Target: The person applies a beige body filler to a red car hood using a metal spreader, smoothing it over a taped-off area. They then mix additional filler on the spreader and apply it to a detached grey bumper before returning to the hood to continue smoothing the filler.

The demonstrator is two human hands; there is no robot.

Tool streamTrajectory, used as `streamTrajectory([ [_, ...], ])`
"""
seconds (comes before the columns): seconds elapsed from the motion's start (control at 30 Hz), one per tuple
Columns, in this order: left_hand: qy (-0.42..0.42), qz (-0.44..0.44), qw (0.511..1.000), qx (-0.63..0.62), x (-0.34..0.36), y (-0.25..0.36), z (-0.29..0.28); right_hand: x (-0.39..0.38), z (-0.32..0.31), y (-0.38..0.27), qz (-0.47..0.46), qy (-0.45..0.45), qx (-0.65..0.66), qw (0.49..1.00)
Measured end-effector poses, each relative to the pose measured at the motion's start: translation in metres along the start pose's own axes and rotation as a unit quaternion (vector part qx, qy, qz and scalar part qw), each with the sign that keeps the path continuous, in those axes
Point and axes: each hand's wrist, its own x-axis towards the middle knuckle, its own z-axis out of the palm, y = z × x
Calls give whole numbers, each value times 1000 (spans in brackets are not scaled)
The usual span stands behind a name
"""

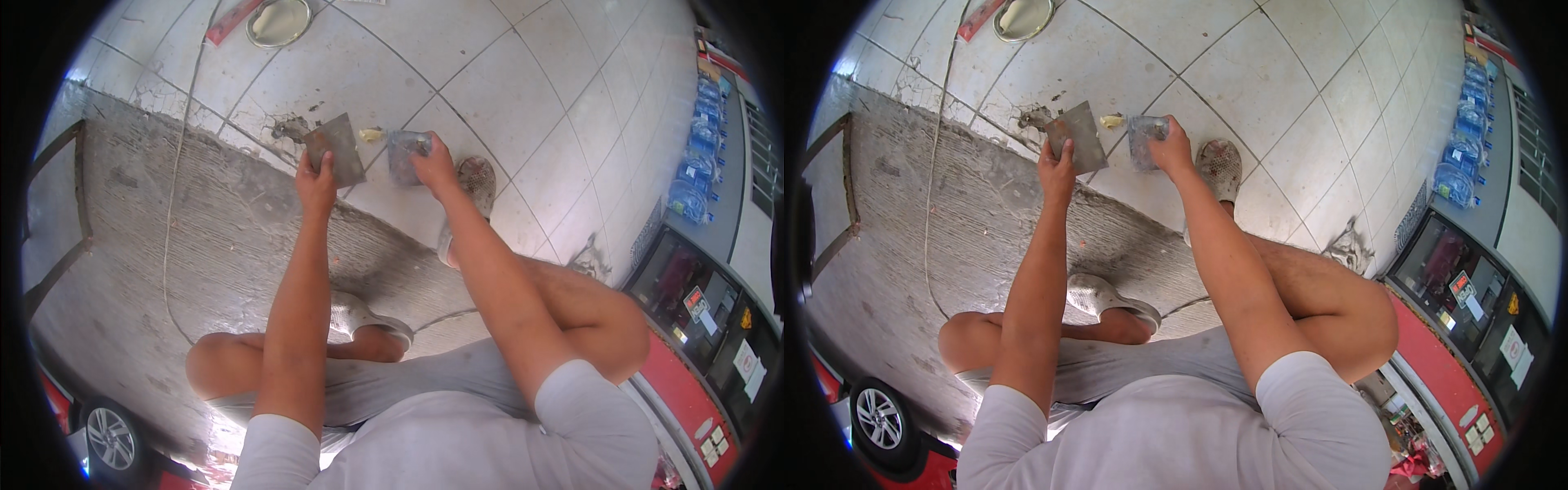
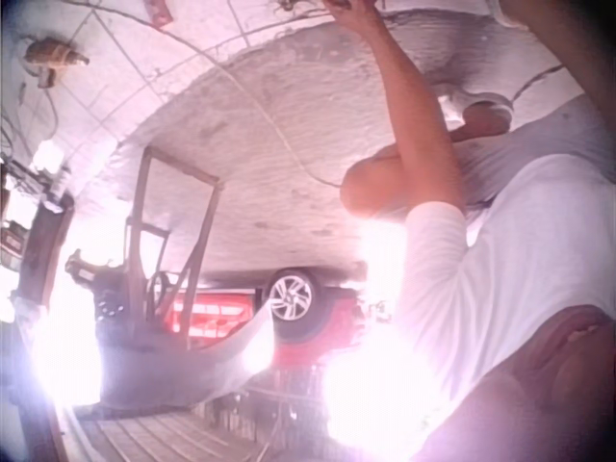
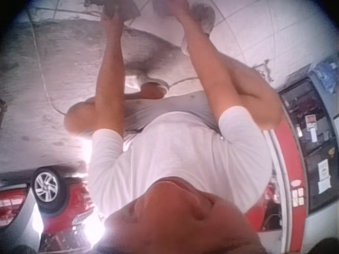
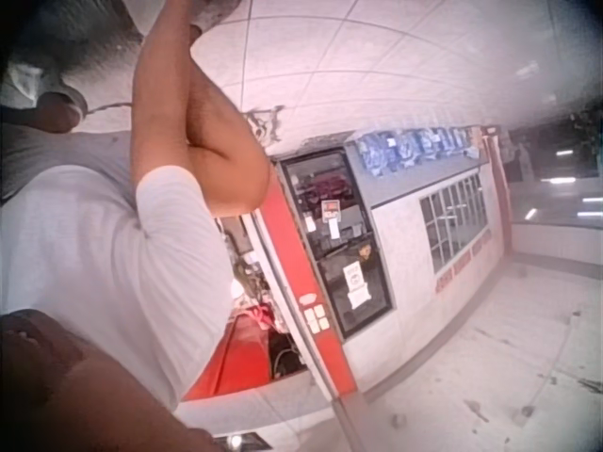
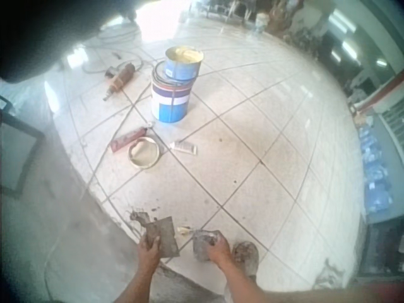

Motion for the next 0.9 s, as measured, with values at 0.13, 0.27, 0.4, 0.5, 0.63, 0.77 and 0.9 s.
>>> streamTrajectory([
  [0.13, -1, 3, 1000, 0, 4, -12, 2, 5, 3, 0, -2, -7, 9, 1000],
  [0.27, -1, -5, 1000, 2, 7, -16, 4, 11, 7, 0, -21, -21, 22, 999],
  [0.4, 4, -12, 1000, -10, 5, -16, 8, 18, 10, -2, -20, -36, 2, 999],
  [0.5, 15, -5, 997, 70, 6, -16, 8, 22, 18, 0, -42, -10, -2, 999],
  [0.63, 5, 17, 996, 83, 7, -17, 7, 19, 20, -13, -52, -23, -10, 998],
  [0.77, -11, 18, 999, 49, 3, -19, 7, 4, 15, -35, -51, -94, -24, 994],
  [0.9, -20, -54, 992, -111, 0, -10, 11, -22, 15, -61, -149, -110, -20, 982],
])
